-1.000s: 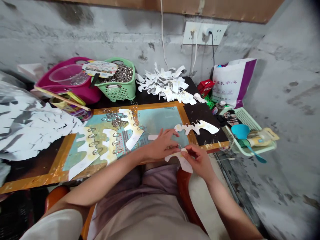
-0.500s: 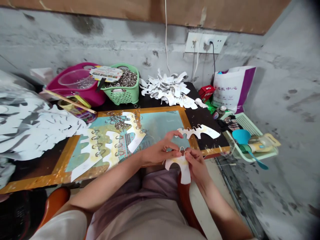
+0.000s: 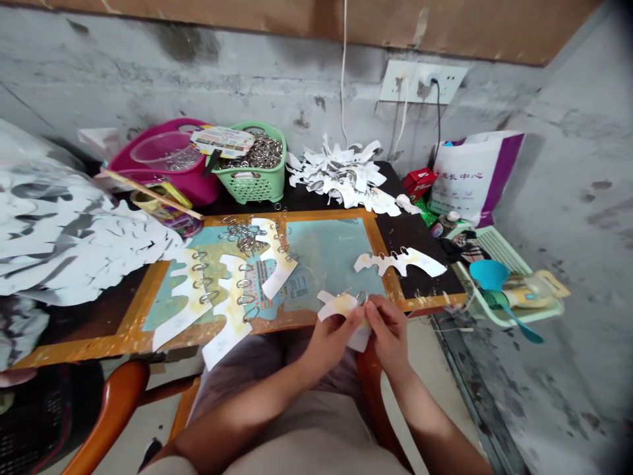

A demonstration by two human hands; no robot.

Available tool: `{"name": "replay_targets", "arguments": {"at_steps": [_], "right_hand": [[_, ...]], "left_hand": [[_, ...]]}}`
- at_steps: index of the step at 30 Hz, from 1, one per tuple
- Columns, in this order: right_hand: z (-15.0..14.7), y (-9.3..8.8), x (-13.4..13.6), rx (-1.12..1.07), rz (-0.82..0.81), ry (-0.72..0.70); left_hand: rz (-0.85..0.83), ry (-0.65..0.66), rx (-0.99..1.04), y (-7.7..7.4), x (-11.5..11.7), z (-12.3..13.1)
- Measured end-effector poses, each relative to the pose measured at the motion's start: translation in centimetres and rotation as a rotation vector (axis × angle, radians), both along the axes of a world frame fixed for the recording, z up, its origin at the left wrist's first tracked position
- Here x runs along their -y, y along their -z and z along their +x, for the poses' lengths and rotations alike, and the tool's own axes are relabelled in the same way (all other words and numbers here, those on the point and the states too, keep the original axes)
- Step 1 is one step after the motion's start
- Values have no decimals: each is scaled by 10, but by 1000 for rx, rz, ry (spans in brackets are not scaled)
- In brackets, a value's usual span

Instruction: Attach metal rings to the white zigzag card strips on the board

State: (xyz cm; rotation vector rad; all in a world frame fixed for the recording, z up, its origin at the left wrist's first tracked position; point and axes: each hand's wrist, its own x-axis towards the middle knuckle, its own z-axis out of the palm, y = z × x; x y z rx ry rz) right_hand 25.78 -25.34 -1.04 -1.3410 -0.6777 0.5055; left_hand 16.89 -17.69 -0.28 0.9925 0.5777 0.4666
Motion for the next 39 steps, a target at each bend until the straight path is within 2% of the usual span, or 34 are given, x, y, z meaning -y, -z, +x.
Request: {"name": "replay_targets", "arguments": {"at_steps": [4,7,9,14,18,28,32,36,39], "right_hand": [[12,-8,6,-26,6,-157],[26,-21,12,28,30,-198],[34,-32,14,156,-1,-189],[38,-53,10,703,-221,-122],[36,-55,6,858,-205,-133],[37,-51,5,814,-263,-212],[35,-49,5,837,-208,-246],[38,-46,4,614,-248,-320],[41,-43,2,392,-325,-405]], "left_hand": [[222,107,32,0,-11,3],[387,147,61,-2,-19,-1],[470,158,68,-3,-24,-2],[513,175,12,-2,-33,-4],[644,213,-7,-5,-37,-6],[771,206,-21,-11,-37,-4],[713,343,18,-12,-45,-3],[581,473,97,-10,-56,-4],[609,525,77,-8,-62,-6]]}}
